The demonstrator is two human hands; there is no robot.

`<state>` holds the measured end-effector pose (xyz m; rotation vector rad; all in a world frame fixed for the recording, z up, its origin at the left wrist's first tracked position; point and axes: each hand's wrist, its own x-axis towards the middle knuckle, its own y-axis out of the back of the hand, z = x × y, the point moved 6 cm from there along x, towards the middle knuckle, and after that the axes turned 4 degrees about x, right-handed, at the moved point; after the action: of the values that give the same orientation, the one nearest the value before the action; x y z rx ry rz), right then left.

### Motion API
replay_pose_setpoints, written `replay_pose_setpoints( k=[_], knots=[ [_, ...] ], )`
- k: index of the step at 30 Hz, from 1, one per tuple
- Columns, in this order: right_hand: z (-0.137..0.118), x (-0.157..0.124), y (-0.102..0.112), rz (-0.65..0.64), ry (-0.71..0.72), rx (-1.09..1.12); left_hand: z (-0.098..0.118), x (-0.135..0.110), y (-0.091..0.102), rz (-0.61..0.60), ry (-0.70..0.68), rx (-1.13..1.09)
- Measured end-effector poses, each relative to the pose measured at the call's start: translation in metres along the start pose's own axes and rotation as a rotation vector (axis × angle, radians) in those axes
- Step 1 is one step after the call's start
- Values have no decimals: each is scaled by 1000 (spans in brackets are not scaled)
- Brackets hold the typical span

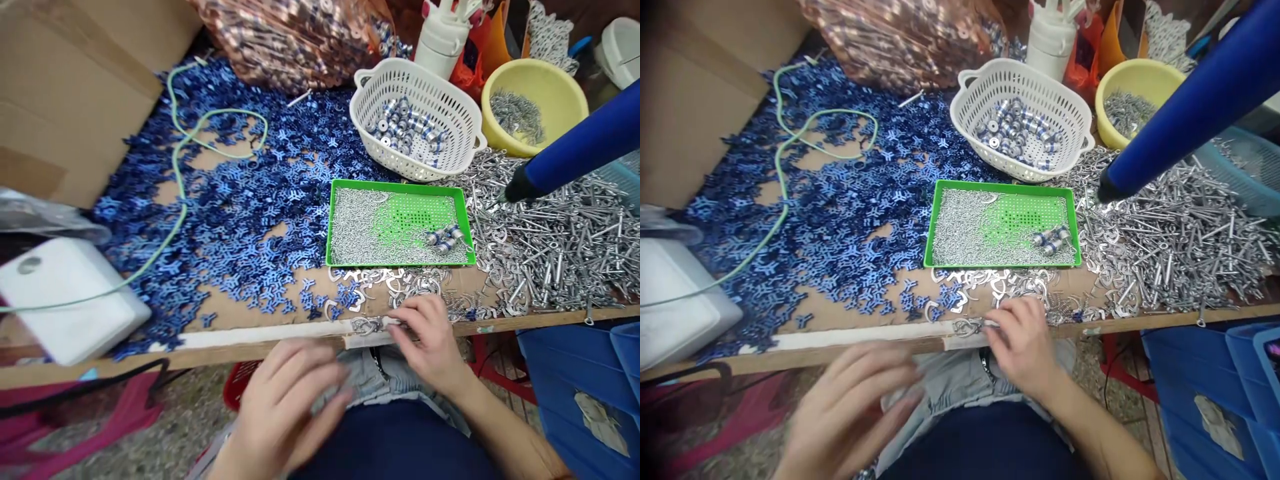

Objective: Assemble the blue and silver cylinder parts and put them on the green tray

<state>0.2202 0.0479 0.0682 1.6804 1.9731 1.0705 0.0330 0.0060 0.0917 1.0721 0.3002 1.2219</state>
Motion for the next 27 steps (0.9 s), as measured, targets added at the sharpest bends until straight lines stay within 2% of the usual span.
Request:
replay_pose_setpoints(
  k=[1,4,6,8,12,15,17,20,23,27],
  knots=[
    [-4,1,-10,-75,-3,-32,-4,10,-10,-47,-53,16],
    [-6,5,-29,-211,-11,-126,-18,25,-31,-50,-32,109],
    [-3,9,-29,-200,-23,-126,-21,23,-41,-46,-12,153],
    [3,13,-21,-136,-59,-53,-19,21,-47,-53,-18,173],
    [21,17,-2,-28,-248,236,-19,25,-45,11,18,92],
    [28,15,-3,-88,-382,502,-29,37,-40,86,91,82],
    [29,13,-9,-136,-470,679,-35,45,-41,71,98,152],
    [31,8,-17,-140,-599,892,-41,53,-46,17,50,221],
    [31,8,-16,-96,-582,913,-44,56,-46,13,18,224],
    [29,12,-3,17,-428,717,-46,55,-43,-16,65,162]
  ],
)
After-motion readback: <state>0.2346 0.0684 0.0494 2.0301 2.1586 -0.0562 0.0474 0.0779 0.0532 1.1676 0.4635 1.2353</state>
